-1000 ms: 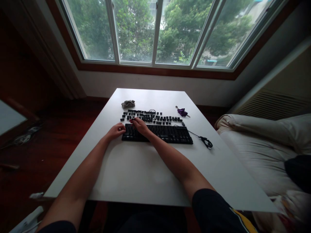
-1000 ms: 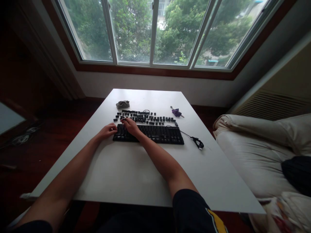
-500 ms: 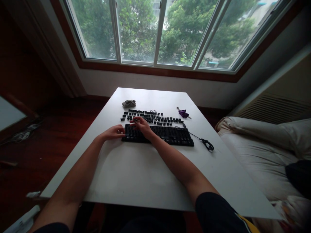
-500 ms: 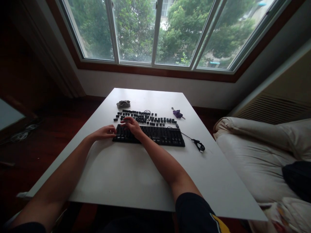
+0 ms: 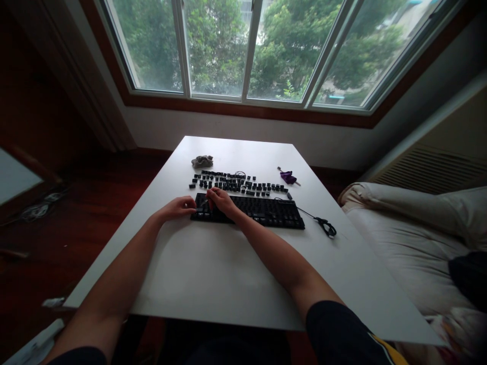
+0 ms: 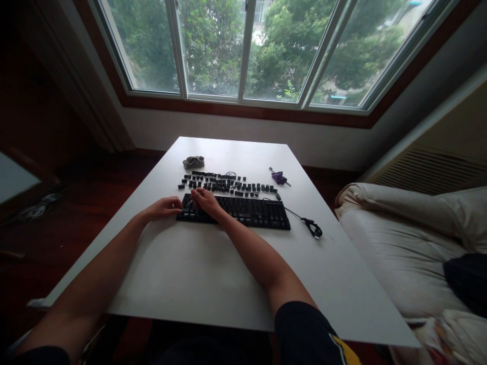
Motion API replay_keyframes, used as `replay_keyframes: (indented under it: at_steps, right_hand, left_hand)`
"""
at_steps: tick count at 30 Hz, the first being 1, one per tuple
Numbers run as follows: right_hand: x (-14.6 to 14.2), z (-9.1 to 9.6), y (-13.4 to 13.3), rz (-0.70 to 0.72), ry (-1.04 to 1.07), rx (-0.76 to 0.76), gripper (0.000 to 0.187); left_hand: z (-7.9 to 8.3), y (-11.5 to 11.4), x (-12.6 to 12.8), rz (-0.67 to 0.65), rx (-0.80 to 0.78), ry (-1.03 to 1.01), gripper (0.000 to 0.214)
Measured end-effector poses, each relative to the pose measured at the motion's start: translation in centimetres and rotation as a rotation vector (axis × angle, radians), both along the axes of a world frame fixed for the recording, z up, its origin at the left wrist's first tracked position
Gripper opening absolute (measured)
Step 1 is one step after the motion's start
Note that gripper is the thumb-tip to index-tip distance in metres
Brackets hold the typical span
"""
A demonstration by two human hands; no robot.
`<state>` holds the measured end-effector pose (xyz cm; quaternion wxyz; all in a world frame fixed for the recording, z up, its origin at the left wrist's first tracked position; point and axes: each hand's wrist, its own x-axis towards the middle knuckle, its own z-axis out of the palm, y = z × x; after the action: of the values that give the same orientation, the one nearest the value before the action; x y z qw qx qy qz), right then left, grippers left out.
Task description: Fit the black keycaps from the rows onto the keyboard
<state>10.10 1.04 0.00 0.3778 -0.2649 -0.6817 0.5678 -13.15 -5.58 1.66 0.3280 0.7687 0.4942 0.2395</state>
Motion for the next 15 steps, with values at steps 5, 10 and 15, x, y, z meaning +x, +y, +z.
replay_keyframes:
  at_steps: [5,10,15]
  right_hand:
    - [-0.2,-0.4,-0.1,0.004,-0.059,0.065,0.043]
    - [-0.6,-0.5,-0.3,-0.035,-0.158,0.089,0.045]
    - [-1.2,0.1,-0.2,-0.020,-0.242,0.023,0.048]
  left_hand:
    - [0.1,-0.1,0.1,-0.002,0.058,0.033,0.036]
    - [0.2,-0.3,0.4,0.000,0.119,0.059,0.033]
    - [0.2,-0.3,0.6,-0.002,0.145,0.082,0.032]
